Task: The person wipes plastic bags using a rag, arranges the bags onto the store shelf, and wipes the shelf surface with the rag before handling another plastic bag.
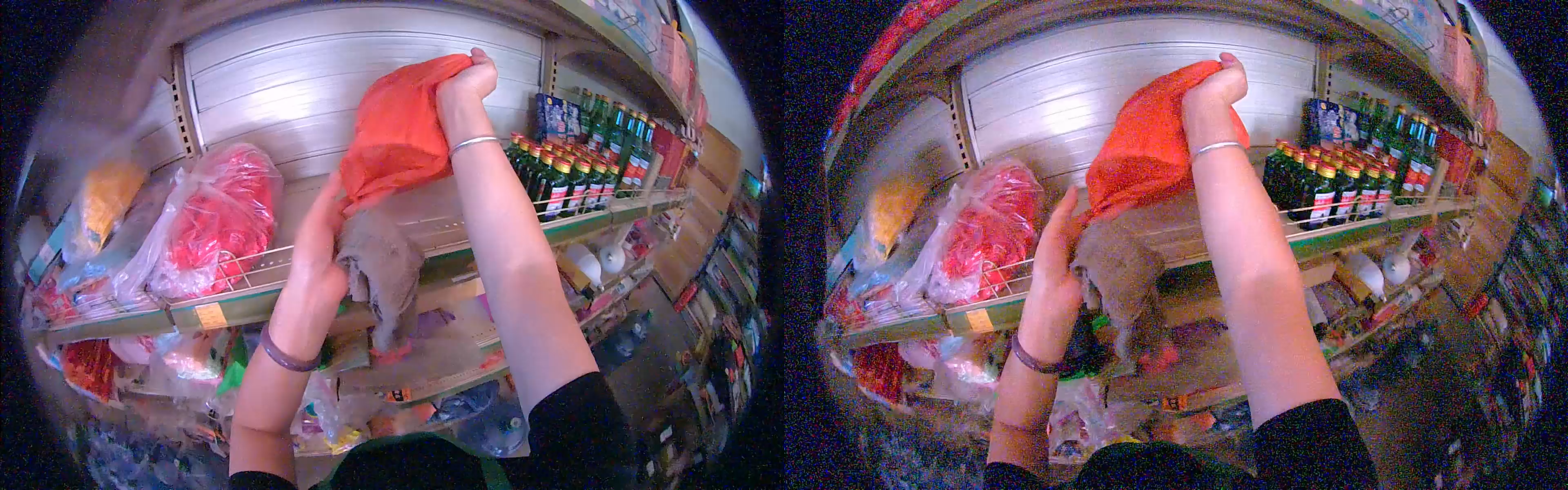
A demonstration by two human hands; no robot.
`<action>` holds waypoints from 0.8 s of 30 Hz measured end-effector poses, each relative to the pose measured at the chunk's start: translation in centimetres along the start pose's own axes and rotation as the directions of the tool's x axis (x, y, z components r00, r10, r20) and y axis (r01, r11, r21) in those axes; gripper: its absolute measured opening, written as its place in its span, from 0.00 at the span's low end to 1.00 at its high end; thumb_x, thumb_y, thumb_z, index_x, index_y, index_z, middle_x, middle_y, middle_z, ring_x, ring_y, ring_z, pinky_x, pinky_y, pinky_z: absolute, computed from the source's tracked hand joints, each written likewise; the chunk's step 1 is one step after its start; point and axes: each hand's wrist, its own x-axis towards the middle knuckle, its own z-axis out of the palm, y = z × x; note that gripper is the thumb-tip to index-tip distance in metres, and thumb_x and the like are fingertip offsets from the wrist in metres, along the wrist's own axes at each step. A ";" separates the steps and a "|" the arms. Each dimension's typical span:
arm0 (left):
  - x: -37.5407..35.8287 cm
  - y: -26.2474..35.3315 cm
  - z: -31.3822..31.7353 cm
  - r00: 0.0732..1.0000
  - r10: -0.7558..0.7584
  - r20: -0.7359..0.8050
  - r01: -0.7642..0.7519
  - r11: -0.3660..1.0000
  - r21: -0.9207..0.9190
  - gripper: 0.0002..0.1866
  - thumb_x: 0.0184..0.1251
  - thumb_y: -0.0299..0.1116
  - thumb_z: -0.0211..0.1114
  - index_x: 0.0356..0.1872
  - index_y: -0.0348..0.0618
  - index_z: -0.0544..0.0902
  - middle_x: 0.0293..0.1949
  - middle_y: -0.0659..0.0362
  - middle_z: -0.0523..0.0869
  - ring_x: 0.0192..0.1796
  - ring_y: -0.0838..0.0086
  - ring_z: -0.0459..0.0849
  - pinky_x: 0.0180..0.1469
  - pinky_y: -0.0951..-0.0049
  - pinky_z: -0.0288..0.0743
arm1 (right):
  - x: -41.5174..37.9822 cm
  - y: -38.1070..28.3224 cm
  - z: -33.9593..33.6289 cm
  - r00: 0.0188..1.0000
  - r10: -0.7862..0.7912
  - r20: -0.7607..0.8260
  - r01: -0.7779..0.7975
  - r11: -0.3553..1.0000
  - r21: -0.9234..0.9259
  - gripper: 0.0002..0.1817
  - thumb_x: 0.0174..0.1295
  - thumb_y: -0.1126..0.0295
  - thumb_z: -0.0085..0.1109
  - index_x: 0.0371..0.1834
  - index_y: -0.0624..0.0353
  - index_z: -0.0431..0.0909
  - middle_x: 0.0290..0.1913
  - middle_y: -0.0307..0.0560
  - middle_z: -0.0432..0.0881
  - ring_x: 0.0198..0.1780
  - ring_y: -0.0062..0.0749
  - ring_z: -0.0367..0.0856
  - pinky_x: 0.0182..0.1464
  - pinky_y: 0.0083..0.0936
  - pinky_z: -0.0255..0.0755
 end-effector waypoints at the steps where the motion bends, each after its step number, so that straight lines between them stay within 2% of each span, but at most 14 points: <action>1: 0.2 0.0 0.2 0.999 0.032 -0.025 -0.032 0.999 0.026 0.24 0.64 0.49 0.51 0.53 0.41 0.71 0.46 0.54 0.79 0.44 0.67 0.78 0.48 0.65 0.72 | 0.0 0.3 -0.1 1.000 0.020 0.007 -0.020 1.000 -0.007 0.04 0.45 0.74 0.49 0.23 0.60 0.74 0.25 0.42 0.72 0.31 0.33 0.71 0.38 0.29 0.66; 3: 0.7 0.1 0.5 0.993 0.095 -0.069 -0.089 0.993 0.083 0.22 0.64 0.47 0.51 0.51 0.42 0.72 0.46 0.54 0.79 0.45 0.66 0.78 0.48 0.65 0.71 | 0.3 1.1 -0.6 0.998 0.054 0.020 -0.054 0.998 -0.020 0.05 0.45 0.74 0.49 0.23 0.62 0.75 0.25 0.43 0.73 0.32 0.32 0.71 0.39 0.27 0.66; 6: 1.1 0.2 0.4 0.993 0.100 -0.056 -0.097 0.994 0.048 0.19 0.64 0.45 0.51 0.50 0.42 0.73 0.45 0.55 0.79 0.45 0.65 0.77 0.50 0.64 0.70 | 1.0 2.3 -1.5 0.961 -0.078 0.267 0.148 0.955 -0.256 0.07 0.45 0.74 0.49 0.23 0.63 0.78 0.26 0.45 0.76 0.31 0.32 0.72 0.38 0.26 0.67; 9: 0.8 0.6 0.2 0.988 0.134 -0.072 -0.127 0.988 0.084 0.18 0.65 0.43 0.50 0.48 0.43 0.73 0.46 0.55 0.79 0.46 0.64 0.77 0.51 0.63 0.69 | -0.4 0.3 -2.3 0.824 0.186 0.535 0.191 0.798 -0.572 0.07 0.51 0.77 0.47 0.28 0.66 0.76 0.30 0.46 0.76 0.33 0.32 0.72 0.37 0.27 0.69; 10: 1.0 1.0 -0.2 0.995 0.081 -0.059 -0.079 0.996 0.048 0.16 0.65 0.41 0.50 0.46 0.42 0.74 0.45 0.55 0.79 0.47 0.64 0.77 0.52 0.63 0.69 | -0.3 -0.7 -2.5 0.765 0.366 0.530 0.150 0.699 -0.699 0.08 0.53 0.78 0.45 0.29 0.66 0.76 0.31 0.46 0.77 0.34 0.29 0.74 0.38 0.23 0.70; 13: 1.0 1.4 0.1 0.975 0.166 -0.146 -0.153 0.983 0.097 0.15 0.64 0.40 0.50 0.45 0.42 0.75 0.43 0.56 0.80 0.46 0.65 0.77 0.52 0.63 0.69 | -0.7 -3.7 -2.9 0.610 0.608 0.508 0.228 0.479 -0.847 0.09 0.56 0.74 0.48 0.35 0.65 0.76 0.34 0.46 0.78 0.38 0.28 0.75 0.43 0.21 0.70; 14: 1.0 1.6 0.3 0.962 0.219 -0.161 -0.196 0.969 0.148 0.14 0.63 0.38 0.52 0.44 0.41 0.75 0.41 0.56 0.80 0.45 0.65 0.78 0.51 0.64 0.70 | -0.9 -4.7 -3.1 0.561 0.658 0.502 0.260 0.436 -0.862 0.10 0.56 0.72 0.50 0.37 0.65 0.76 0.36 0.46 0.77 0.39 0.27 0.75 0.45 0.21 0.69; 16: 0.9 2.2 0.9 0.966 0.220 -0.136 -0.191 0.962 0.196 0.13 0.62 0.37 0.53 0.42 0.40 0.75 0.39 0.56 0.81 0.43 0.66 0.78 0.48 0.65 0.72 | -1.5 -6.7 -3.8 0.459 0.752 0.473 0.327 0.352 -0.877 0.13 0.56 0.69 0.54 0.43 0.64 0.74 0.40 0.46 0.77 0.43 0.25 0.74 0.49 0.21 0.68; 19: 1.7 3.0 0.1 0.962 0.223 -0.158 -0.179 0.952 0.250 0.09 0.59 0.32 0.57 0.37 0.39 0.76 0.34 0.56 0.81 0.38 0.68 0.79 0.42 0.68 0.74 | -3.3 -9.4 -4.6 0.341 0.801 0.493 0.420 0.339 -0.842 0.20 0.55 0.66 0.59 0.48 0.64 0.71 0.45 0.45 0.75 0.47 0.25 0.72 0.52 0.21 0.67; 20: 1.9 3.1 -0.3 0.964 0.207 -0.165 -0.158 0.950 0.271 0.08 0.58 0.31 0.58 0.36 0.39 0.76 0.34 0.56 0.81 0.37 0.69 0.80 0.41 0.68 0.74 | -3.2 -9.7 -5.0 0.323 0.768 0.553 0.612 0.275 -0.741 0.20 0.51 0.71 0.61 0.48 0.61 0.71 0.46 0.44 0.75 0.48 0.25 0.71 0.53 0.21 0.65; 21: 1.9 3.0 -0.4 0.966 0.193 -0.170 -0.138 0.946 0.294 0.07 0.58 0.30 0.58 0.36 0.39 0.76 0.33 0.56 0.81 0.37 0.69 0.80 0.40 0.69 0.74 | -2.7 -9.4 -5.6 0.303 0.729 0.614 0.725 0.241 -0.645 0.20 0.50 0.72 0.61 0.48 0.60 0.71 0.45 0.43 0.75 0.47 0.24 0.71 0.52 0.21 0.66; 23: -0.4 2.4 1.4 0.959 0.255 -0.120 -0.179 0.881 0.437 0.10 0.57 0.29 0.59 0.38 0.35 0.76 0.35 0.56 0.81 0.38 0.71 0.80 0.42 0.70 0.74 | -1.7 -8.2 -6.8 0.235 0.649 0.724 0.896 0.144 -0.420 0.21 0.47 0.75 0.60 0.47 0.58 0.72 0.43 0.42 0.76 0.46 0.24 0.72 0.51 0.21 0.66; 24: -1.7 2.2 2.5 0.955 0.282 -0.093 -0.202 0.847 0.492 0.12 0.56 0.29 0.59 0.40 0.34 0.75 0.35 0.56 0.81 0.38 0.71 0.80 0.42 0.71 0.74 | -2.1 -8.3 -6.6 0.228 0.647 0.728 0.901 0.144 -0.410 0.19 0.44 0.79 0.58 0.44 0.56 0.72 0.40 0.42 0.78 0.44 0.23 0.73 0.50 0.22 0.66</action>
